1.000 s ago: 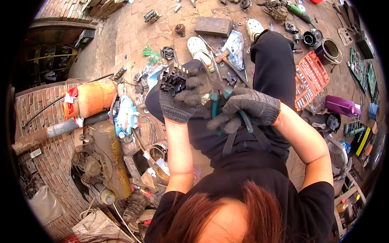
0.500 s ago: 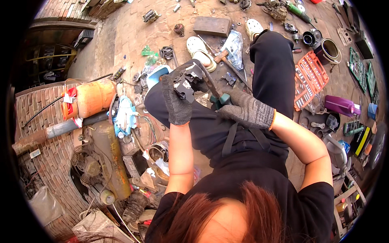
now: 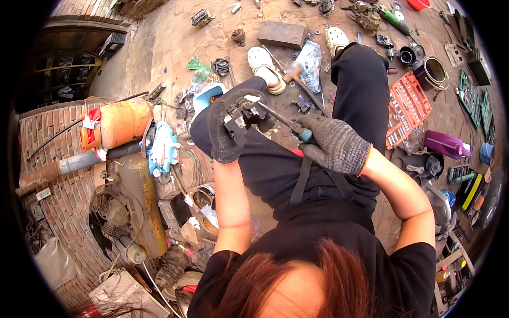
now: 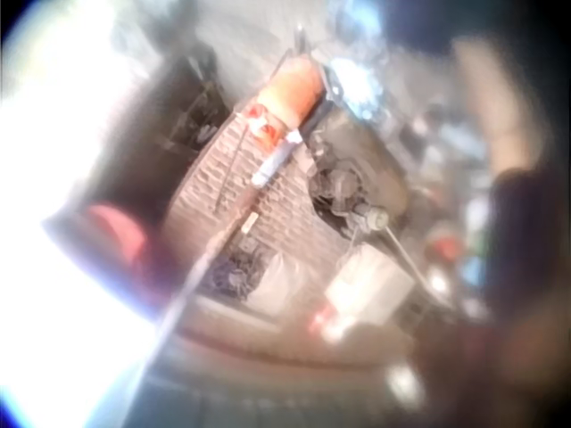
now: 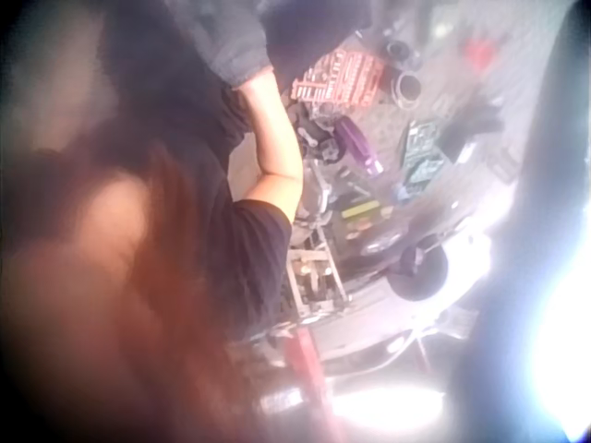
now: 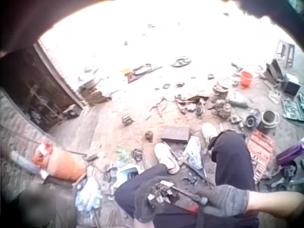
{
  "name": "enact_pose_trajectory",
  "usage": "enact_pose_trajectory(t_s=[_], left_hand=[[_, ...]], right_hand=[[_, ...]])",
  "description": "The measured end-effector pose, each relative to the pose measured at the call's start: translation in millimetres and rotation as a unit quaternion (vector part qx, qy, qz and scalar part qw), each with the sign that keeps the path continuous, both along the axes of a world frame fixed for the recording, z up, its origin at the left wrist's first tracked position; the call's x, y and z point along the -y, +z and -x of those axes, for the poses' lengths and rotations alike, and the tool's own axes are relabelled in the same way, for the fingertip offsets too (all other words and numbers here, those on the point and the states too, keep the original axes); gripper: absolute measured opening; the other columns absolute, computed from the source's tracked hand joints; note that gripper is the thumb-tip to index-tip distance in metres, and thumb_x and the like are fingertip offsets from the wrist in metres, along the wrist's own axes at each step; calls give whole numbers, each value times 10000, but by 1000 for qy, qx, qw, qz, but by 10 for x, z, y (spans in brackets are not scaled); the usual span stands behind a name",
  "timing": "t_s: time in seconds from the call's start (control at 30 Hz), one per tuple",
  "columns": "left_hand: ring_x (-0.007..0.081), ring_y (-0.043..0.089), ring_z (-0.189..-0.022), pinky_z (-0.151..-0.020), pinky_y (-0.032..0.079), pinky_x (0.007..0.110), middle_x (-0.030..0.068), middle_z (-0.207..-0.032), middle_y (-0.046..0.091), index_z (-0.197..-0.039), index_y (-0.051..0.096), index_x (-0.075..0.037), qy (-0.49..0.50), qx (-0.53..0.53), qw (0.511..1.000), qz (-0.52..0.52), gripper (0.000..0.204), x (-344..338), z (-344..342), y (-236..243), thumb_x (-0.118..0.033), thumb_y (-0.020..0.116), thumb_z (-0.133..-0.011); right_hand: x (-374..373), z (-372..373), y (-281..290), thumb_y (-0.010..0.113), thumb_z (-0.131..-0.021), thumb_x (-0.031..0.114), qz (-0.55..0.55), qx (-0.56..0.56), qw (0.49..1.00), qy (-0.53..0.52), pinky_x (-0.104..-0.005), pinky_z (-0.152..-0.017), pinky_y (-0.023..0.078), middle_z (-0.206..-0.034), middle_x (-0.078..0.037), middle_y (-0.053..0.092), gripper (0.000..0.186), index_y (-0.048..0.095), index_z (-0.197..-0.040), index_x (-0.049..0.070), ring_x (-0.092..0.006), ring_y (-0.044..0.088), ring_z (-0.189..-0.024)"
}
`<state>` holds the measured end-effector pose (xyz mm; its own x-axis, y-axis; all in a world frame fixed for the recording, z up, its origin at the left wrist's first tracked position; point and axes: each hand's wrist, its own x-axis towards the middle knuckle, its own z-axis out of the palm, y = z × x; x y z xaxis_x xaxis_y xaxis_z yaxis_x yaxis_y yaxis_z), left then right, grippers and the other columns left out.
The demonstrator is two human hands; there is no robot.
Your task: The person sits on the floor and uses pliers and a screwdriver to remove and adjust small metal parts from a black plastic electrical component. They repeatedly pry out pieces, place them in a blue container, and reinsert them into the component.
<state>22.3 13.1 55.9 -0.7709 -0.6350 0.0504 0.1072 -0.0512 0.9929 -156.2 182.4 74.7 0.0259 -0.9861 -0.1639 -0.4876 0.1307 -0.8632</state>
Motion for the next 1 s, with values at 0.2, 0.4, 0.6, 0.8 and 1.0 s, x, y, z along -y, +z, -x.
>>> enact_pose_trajectory(t_s=[0.2,0.4,0.6,0.8,1.0], left_hand=[[166,621,-948,-849,498,300,114,-1079,643,-1162,559,47,1,10,993,-116,346,-67,0,-123,-200,480,-932],[176,626,-949,-855,506,309,114,-1087,639,-1180,551,28,-2,-66,949,-308,431,-108,57,-109,-316,388,-980],[150,623,-850,-689,526,280,74,-990,632,-1156,556,-17,99,55,979,-173,422,-144,149,-204,-365,387,-985],[146,571,-663,-593,487,264,55,-843,614,-1074,588,-51,209,71,975,-37,516,-147,276,-416,-510,374,-973],[183,531,-715,-532,440,337,101,-961,609,-1097,584,-113,159,-247,865,-407,521,586,96,-393,-575,459,-890]], right_hand=[[-3,35,-255,642,-815,225,88,44,994,36,-388,-771,457,-908,-160,554,420,485,-1149,24,-321,561,-865],[-93,-182,-406,676,-817,214,11,253,967,-25,-340,-771,440,-906,-72,512,462,455,-1182,36,-211,515,-829],[118,-141,-306,635,-739,144,48,-18,989,-140,-434,-631,472,-746,-212,561,419,461,-1091,-1,-415,588,-731],[251,-23,-322,692,-698,212,16,-242,954,-175,-451,-624,488,-836,-189,610,424,475,-1012,26,-360,627,-765],[183,-272,-152,651,-725,162,24,-10,972,-233,-417,-643,491,-844,-140,595,384,485,-1044,27,-306,616,-736]])
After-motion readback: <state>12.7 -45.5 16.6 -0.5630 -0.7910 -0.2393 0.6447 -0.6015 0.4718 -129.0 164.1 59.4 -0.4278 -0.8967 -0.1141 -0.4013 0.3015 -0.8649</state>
